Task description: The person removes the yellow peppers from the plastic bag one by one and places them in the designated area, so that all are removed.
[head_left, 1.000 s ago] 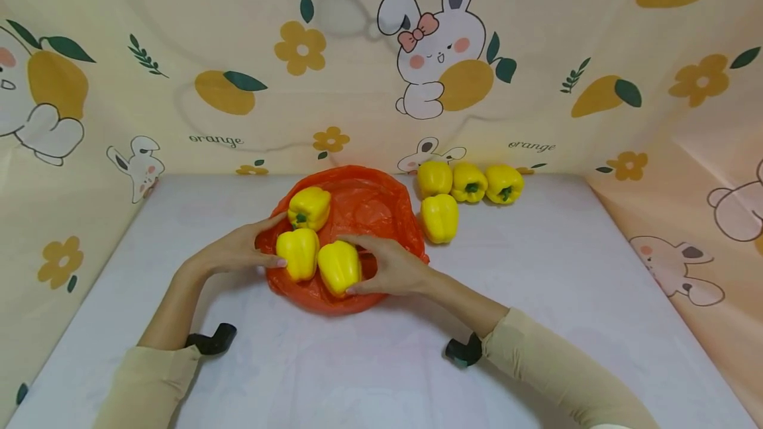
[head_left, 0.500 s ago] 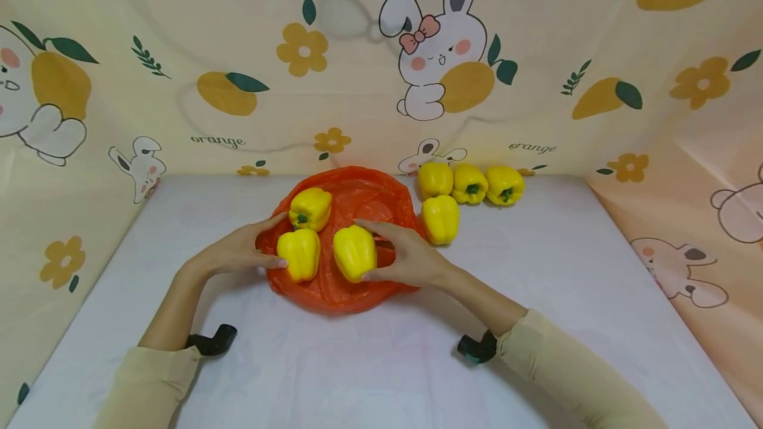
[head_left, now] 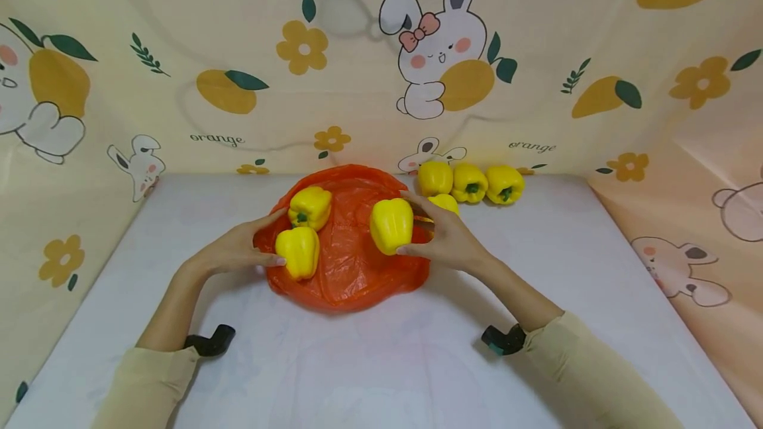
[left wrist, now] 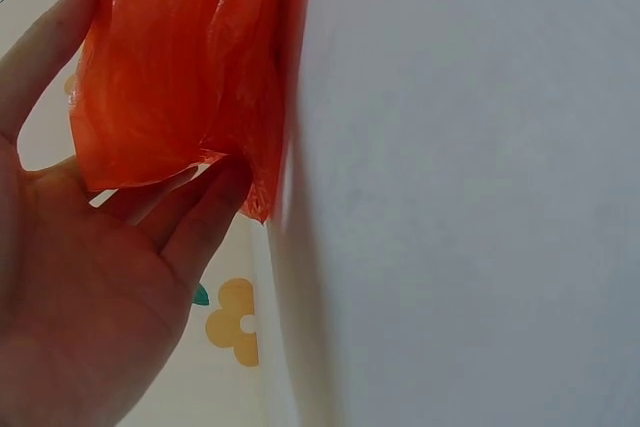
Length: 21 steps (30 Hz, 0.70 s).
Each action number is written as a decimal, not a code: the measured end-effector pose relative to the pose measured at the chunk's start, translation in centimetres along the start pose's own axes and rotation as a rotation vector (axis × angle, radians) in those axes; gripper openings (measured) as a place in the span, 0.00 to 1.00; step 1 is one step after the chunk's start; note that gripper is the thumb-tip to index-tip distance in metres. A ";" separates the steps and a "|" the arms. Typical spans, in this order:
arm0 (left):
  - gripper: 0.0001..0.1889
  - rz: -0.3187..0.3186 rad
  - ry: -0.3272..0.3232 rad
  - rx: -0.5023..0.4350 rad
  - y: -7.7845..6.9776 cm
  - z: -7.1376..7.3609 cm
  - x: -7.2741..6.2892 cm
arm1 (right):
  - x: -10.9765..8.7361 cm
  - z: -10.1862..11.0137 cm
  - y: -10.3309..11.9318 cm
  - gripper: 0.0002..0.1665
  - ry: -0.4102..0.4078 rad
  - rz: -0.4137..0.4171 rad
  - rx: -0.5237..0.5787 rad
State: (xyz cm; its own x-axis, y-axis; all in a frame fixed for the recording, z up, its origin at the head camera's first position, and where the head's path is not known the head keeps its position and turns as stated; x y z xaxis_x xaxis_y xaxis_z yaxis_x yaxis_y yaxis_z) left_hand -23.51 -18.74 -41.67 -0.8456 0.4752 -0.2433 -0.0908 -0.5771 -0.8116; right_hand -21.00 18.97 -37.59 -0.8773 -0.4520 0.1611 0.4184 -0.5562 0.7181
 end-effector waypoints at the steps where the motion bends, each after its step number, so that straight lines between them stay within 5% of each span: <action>1: 0.54 -0.004 0.001 -0.001 0.0 0.0 0.0 | -0.1 0.3 -0.2 0.54 -0.005 -0.010 0.007; 14: 0.54 -0.008 0.007 -0.004 -0.2 0.0 0.1 | -2.2 4.7 0.6 0.50 -0.103 -0.051 0.006; 21: 0.54 -0.011 0.012 -0.015 -0.1 0.0 0.1 | -3.1 6.2 -2.4 0.51 -0.151 -0.093 -0.055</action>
Point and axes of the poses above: each hand's wrist, its own x-axis towards the middle knuckle, its own z-axis out of the back of the hand, y = z × x, the point moved 3 cm from there along x, towards the middle knuckle, and after that the axes turned 8 degrees about -x, right-handed, at the moved point
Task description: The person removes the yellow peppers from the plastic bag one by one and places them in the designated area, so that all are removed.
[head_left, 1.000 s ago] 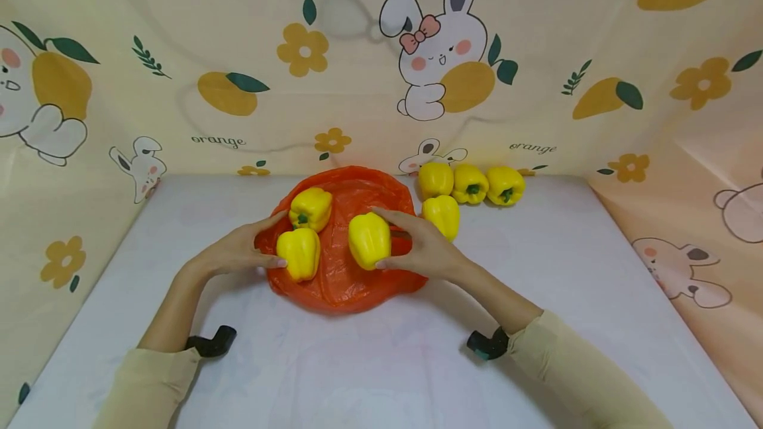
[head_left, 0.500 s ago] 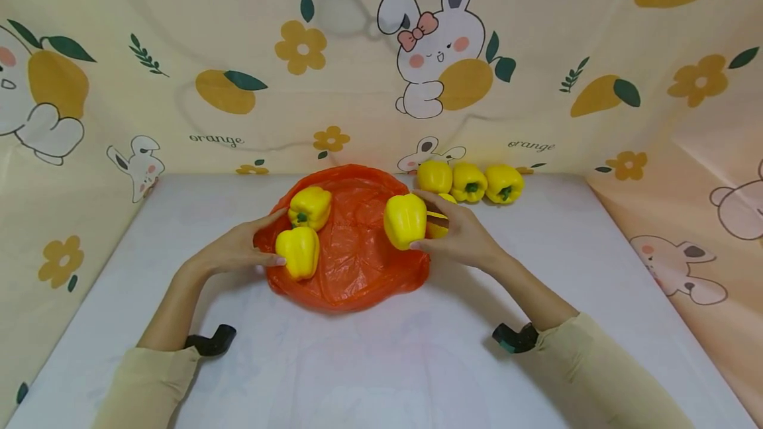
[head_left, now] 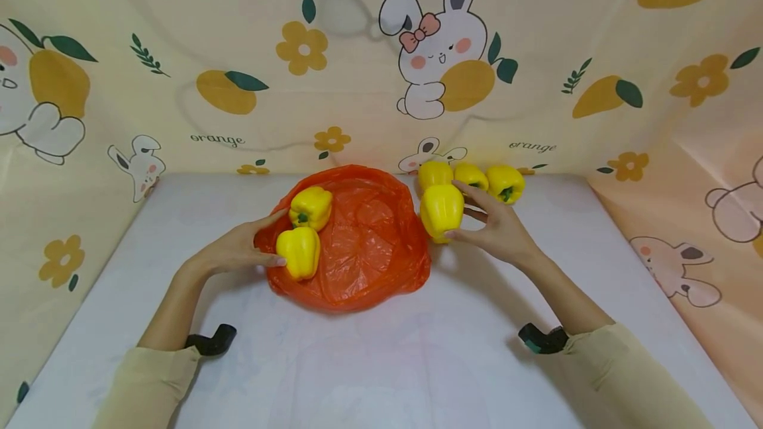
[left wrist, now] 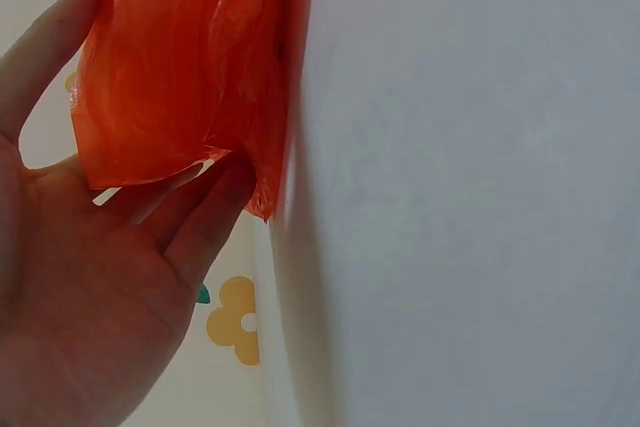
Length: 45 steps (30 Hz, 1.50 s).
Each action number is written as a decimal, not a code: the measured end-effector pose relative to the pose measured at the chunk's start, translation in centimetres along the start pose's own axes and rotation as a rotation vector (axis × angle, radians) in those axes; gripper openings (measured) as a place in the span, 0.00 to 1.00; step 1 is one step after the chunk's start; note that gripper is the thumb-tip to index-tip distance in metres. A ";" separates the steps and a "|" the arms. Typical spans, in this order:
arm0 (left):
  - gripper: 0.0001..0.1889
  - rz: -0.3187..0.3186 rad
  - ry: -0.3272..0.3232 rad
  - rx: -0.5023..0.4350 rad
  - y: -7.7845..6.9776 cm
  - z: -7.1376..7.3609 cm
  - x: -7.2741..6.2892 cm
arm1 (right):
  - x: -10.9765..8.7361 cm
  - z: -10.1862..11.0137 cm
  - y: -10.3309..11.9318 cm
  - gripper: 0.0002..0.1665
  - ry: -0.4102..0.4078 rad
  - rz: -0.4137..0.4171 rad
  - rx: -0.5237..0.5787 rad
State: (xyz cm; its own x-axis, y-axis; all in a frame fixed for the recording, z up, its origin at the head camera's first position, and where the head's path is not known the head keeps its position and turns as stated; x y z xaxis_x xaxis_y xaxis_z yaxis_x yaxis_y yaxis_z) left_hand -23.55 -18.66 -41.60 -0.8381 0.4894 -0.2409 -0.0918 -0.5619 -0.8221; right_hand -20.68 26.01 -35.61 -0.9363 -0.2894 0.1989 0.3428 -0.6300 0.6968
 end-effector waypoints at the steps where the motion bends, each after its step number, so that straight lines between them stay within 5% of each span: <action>1: 0.53 -0.003 0.002 -0.002 0.0 0.0 0.0 | -0.1 0.2 -0.3 0.51 -0.006 -0.007 -0.006; 23: 0.53 -0.017 0.023 -0.010 0.3 0.1 -0.1 | -1.5 3.5 -4.5 0.54 -0.056 -0.094 -0.117; 45: 0.51 -0.052 0.045 -0.030 0.2 0.3 -0.2 | -1.8 2.3 -9.0 0.54 0.043 -0.192 -0.067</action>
Point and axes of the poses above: each hand's wrist, its own x-axis towards the middle knuckle, its own z-axis out of the back of the hand, y = z × x, the point moved 3 cm from there along x, towards the middle knuckle, and after that the axes turned 8 degrees about -x, right-handed, at the moved point
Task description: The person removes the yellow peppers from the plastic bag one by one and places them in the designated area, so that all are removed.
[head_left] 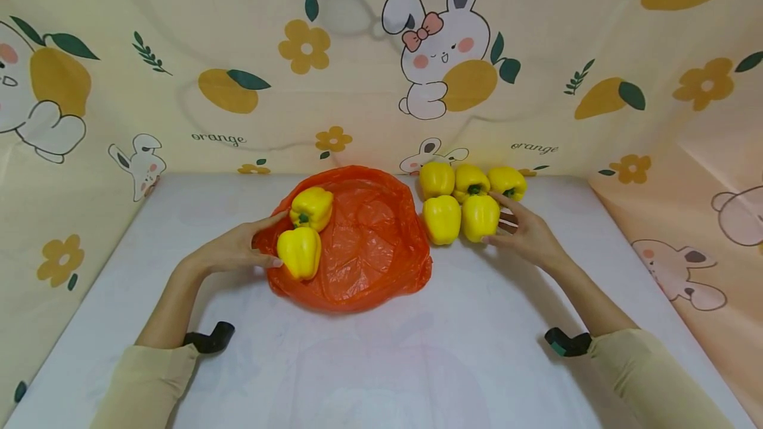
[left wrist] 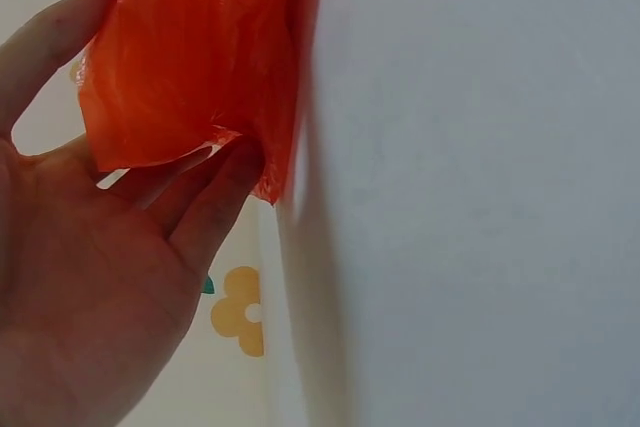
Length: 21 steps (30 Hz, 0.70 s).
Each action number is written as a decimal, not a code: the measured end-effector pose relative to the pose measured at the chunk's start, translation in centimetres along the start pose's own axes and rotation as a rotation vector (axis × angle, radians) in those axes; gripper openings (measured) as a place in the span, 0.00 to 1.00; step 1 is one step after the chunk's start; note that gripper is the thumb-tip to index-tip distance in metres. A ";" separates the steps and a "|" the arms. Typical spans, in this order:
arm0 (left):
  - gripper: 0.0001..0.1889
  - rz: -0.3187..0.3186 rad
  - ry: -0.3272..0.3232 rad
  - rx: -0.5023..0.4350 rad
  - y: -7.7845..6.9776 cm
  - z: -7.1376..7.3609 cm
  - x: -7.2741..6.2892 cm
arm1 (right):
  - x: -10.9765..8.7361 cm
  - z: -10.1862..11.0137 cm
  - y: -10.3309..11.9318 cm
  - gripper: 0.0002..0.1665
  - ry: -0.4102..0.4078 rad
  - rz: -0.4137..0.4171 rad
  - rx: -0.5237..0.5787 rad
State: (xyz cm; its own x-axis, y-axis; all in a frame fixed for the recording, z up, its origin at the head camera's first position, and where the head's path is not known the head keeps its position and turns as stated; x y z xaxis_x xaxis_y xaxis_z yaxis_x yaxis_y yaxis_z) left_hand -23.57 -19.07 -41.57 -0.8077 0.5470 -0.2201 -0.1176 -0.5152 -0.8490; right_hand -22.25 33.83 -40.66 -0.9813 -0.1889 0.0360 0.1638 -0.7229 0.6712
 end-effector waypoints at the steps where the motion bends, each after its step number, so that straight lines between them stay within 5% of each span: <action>1: 0.51 -0.002 0.002 0.001 -0.1 0.0 0.0 | 0.1 -0.1 -0.1 0.54 0.004 -0.005 0.012; 21: 0.51 0.039 -0.007 0.011 -0.1 0.0 0.4 | 0.6 -1.1 0.1 0.59 -0.037 0.002 -0.003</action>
Point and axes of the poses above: each hand's wrist, its own x-axis towards the middle knuckle, its own z-axis out of the back of the hand, y = z × x, the point moved 3 cm from there along x, towards the middle knuckle, and after that the axes turned 8 degrees about -x, right-handed, at the moved point
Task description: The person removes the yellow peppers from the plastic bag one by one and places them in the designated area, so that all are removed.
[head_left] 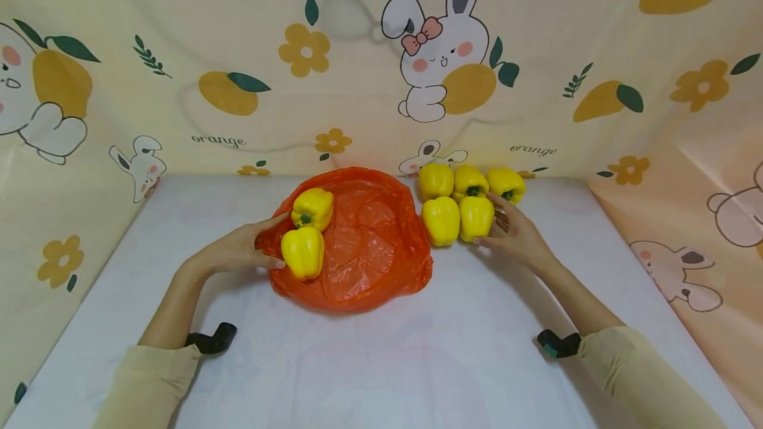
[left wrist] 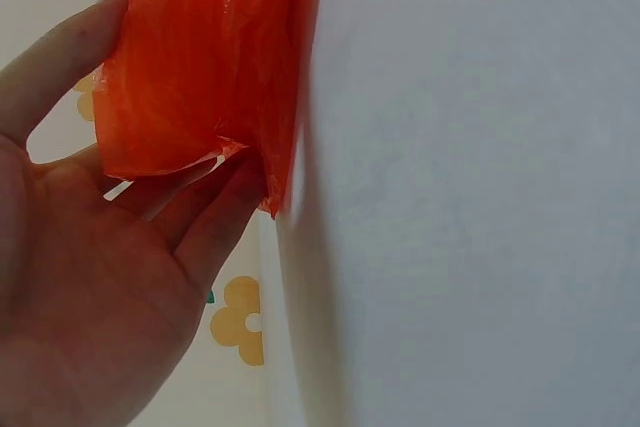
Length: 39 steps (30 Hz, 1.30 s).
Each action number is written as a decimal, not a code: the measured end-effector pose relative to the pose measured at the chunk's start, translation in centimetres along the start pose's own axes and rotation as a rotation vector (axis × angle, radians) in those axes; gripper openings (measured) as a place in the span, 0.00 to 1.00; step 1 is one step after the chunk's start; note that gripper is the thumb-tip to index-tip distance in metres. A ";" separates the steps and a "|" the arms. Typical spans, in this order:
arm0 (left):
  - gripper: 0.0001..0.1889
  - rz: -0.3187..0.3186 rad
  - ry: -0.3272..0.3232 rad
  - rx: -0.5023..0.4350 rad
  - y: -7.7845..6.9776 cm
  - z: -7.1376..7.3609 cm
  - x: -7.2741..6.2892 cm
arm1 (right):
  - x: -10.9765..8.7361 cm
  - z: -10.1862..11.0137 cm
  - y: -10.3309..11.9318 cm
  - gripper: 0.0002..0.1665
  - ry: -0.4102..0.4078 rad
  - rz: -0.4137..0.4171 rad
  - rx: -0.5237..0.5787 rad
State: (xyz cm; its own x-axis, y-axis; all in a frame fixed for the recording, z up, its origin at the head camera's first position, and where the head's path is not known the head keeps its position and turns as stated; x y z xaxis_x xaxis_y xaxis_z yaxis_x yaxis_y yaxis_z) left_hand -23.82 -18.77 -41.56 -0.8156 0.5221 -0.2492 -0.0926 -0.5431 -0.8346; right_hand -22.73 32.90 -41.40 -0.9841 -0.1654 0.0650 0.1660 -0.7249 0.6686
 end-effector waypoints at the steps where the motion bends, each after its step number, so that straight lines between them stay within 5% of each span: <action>1: 0.51 -0.003 -0.003 0.006 0.0 0.0 0.0 | 0.0 0.1 0.1 0.58 -0.007 0.010 -0.026; 7: 0.51 0.000 -0.005 0.015 -0.1 -0.1 -0.1 | -0.2 0.6 0.8 0.55 -0.061 0.081 -0.150; 18: 0.50 0.017 -0.010 0.030 -0.3 -0.3 -0.1 | 0.0 0.7 4.1 0.49 -0.199 0.191 -0.127; 26: 0.49 0.008 -0.028 0.027 -0.2 -0.4 -0.1 | 0.6 -1.3 7.1 0.48 -0.132 0.289 -0.017; 33: 0.50 0.025 -0.034 0.027 -0.1 -0.5 -0.2 | 0.0 -2.4 13.1 0.43 -0.022 0.322 0.061; 39: 0.48 0.004 -0.038 0.025 -0.2 -0.4 -0.1 | 1.9 -5.2 12.8 0.46 0.049 0.359 0.064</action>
State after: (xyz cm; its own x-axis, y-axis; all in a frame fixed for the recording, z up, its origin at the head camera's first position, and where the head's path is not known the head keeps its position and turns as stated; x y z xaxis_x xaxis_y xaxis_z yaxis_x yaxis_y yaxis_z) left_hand -23.50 -18.42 -41.59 -0.8371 0.4949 -0.2332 -0.1032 -0.5615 -0.8210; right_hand -22.11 19.83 -36.55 -0.8595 -0.4345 0.2691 0.4941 -0.5716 0.6551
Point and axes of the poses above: each hand's wrist, its own x-axis towards the middle knuckle, its own z-axis out of the back of the hand, y = z × x, the point moved 3 cm from there along x, towards the middle knuckle, and after that the axes turned 8 degrees about -x, right-handed, at the moved point
